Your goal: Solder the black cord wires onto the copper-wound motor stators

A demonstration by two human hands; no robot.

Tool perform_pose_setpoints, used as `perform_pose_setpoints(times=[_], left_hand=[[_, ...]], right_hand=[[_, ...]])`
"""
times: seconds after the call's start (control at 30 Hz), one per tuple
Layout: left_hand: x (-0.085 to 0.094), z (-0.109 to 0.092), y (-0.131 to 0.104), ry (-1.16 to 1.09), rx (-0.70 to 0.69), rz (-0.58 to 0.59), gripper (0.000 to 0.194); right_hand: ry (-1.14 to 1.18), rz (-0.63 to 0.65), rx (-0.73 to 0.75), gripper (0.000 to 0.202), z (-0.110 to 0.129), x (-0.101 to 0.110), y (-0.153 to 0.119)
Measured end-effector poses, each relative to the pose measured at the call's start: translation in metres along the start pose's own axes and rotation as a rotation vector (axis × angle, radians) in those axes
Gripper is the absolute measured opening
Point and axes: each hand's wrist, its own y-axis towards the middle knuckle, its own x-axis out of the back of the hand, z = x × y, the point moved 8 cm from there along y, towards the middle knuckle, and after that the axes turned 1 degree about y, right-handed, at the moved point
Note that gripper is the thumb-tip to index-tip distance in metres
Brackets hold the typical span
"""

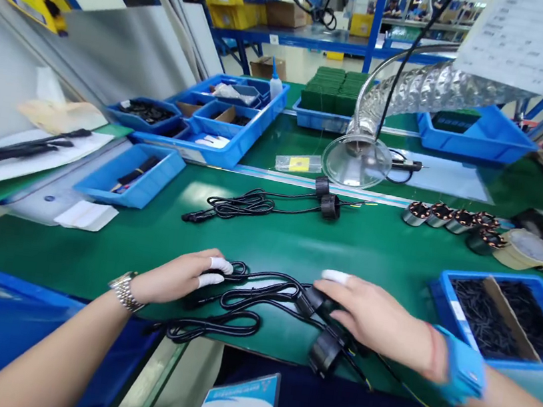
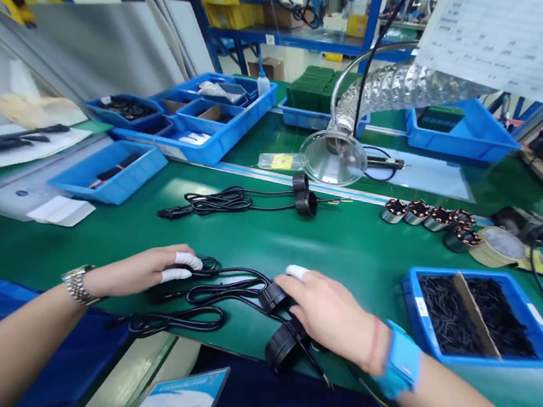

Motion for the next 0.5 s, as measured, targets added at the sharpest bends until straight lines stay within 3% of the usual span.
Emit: perform_pose_setpoints(times=[0.07, 0.17, 0.23, 0.3, 0.37, 0.4, 0.5], left_hand=[[0.009, -0.003, -0.004, 0.01, 0.007, -0.028, 0.032], [0.029, 0.003, -0.01, 0.072, 0.042, -0.143, 0.034], [0.042, 0.009, -0.01, 0.142, 0.087, -0.214, 0.035], [0.052, 0.008, -0.003, 0.236, 0.139, -0.276, 0.036], [0.059, -0.014, 0.012, 0.33, 0.134, -0.37, 0.038], [0.063, -0.035, 0.022, 0.357, 0.086, -0.451, 0.038], [0.049, -0.119, 0.057, 0.269, -0.274, -0.49, 0.038]], right_hand=[[0.037, 0.04, 0.041, 0.022, 0.001, -0.006, 0.025], [0.177, -0.077, 0.02, 0.02, -0.012, 0.008, 0.051], [0.373, -0.173, -0.068, 0.019, -0.031, 0.019, 0.062], [0.577, -0.185, -0.2, 0.017, -0.055, 0.018, 0.069], [0.712, -0.132, -0.305, 0.019, -0.074, 0.007, 0.074], [0.743, -0.11, -0.333, 0.02, -0.081, 0.001, 0.076], [0.814, -0.093, -0.402, 0.021, -0.092, -0.016, 0.075]])
